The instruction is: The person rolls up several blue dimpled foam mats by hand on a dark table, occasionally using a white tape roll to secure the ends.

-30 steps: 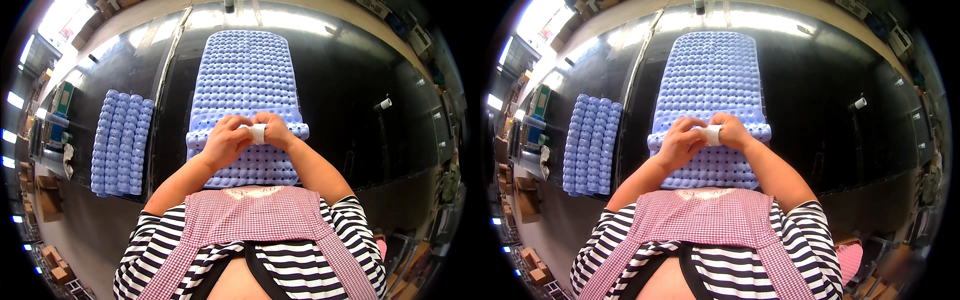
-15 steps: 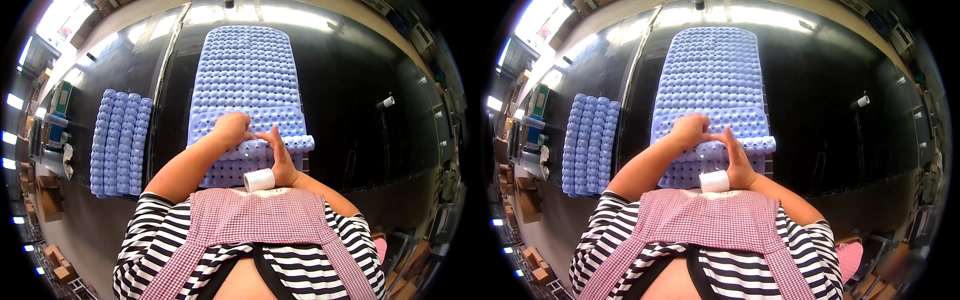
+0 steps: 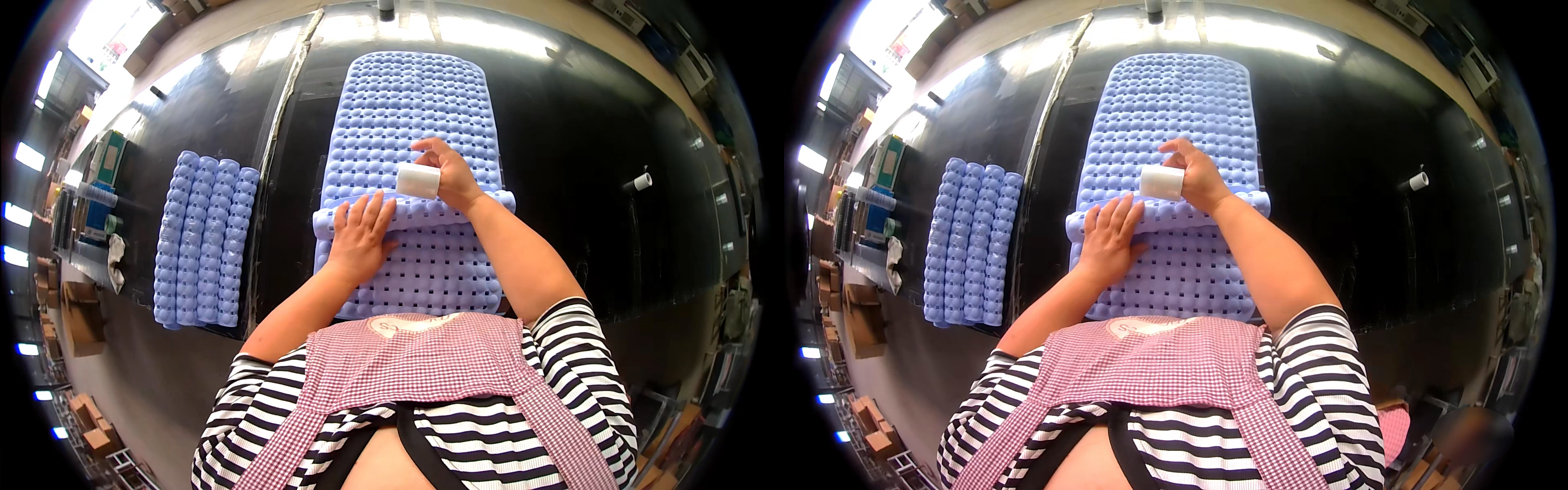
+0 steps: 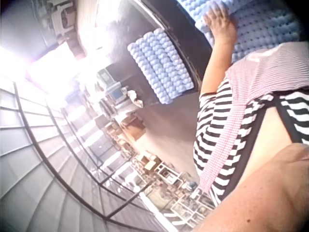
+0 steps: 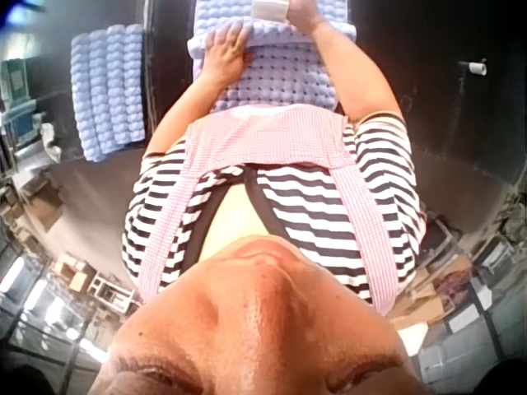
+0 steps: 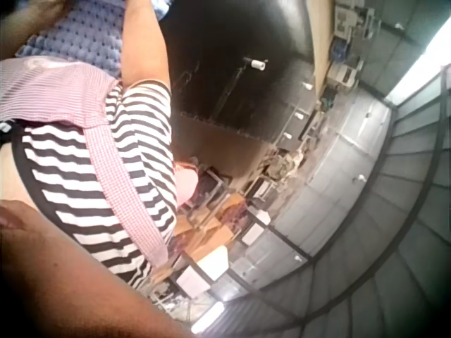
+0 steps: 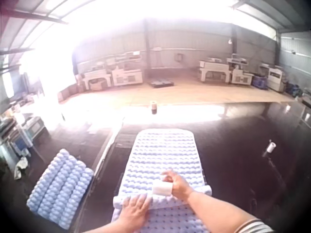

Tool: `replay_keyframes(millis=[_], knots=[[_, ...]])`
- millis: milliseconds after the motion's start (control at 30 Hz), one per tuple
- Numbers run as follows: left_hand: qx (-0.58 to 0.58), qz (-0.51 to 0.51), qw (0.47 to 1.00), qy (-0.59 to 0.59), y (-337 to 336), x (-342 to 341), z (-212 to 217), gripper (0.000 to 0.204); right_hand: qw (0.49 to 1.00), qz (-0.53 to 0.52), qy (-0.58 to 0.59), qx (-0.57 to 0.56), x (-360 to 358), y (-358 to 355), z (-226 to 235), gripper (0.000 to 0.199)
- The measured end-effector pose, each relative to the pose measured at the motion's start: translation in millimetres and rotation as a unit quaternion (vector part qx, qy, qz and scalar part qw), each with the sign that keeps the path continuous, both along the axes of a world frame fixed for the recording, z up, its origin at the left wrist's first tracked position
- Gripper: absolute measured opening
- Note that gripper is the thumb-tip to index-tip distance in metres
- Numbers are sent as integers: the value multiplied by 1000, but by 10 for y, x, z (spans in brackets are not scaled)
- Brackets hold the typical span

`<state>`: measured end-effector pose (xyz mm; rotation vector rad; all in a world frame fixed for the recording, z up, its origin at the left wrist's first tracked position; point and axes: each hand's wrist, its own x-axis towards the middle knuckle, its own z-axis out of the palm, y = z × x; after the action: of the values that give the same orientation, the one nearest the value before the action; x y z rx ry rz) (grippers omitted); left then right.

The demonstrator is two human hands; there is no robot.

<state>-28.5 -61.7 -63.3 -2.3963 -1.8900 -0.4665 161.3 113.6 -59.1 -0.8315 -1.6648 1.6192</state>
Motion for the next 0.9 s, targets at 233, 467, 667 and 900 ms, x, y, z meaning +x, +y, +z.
replay_keyframes(millis=[233,467,667,900], knots=[[-180,101,978,43,876,-162,377,98,941,46,-77,326,213,-454,50,32],[-122,-11,992,-15,1245,-317,359,52,915,-11,-144,377,21,-90,-130,39],[136,-28,988,-65,1142,-334,-156,56,994,-27,-78,69,-309,615,-6,23],[73,-104,986,-106,1438,-593,-45,50,994,-65,-41,81,-329,743,-54,20]])
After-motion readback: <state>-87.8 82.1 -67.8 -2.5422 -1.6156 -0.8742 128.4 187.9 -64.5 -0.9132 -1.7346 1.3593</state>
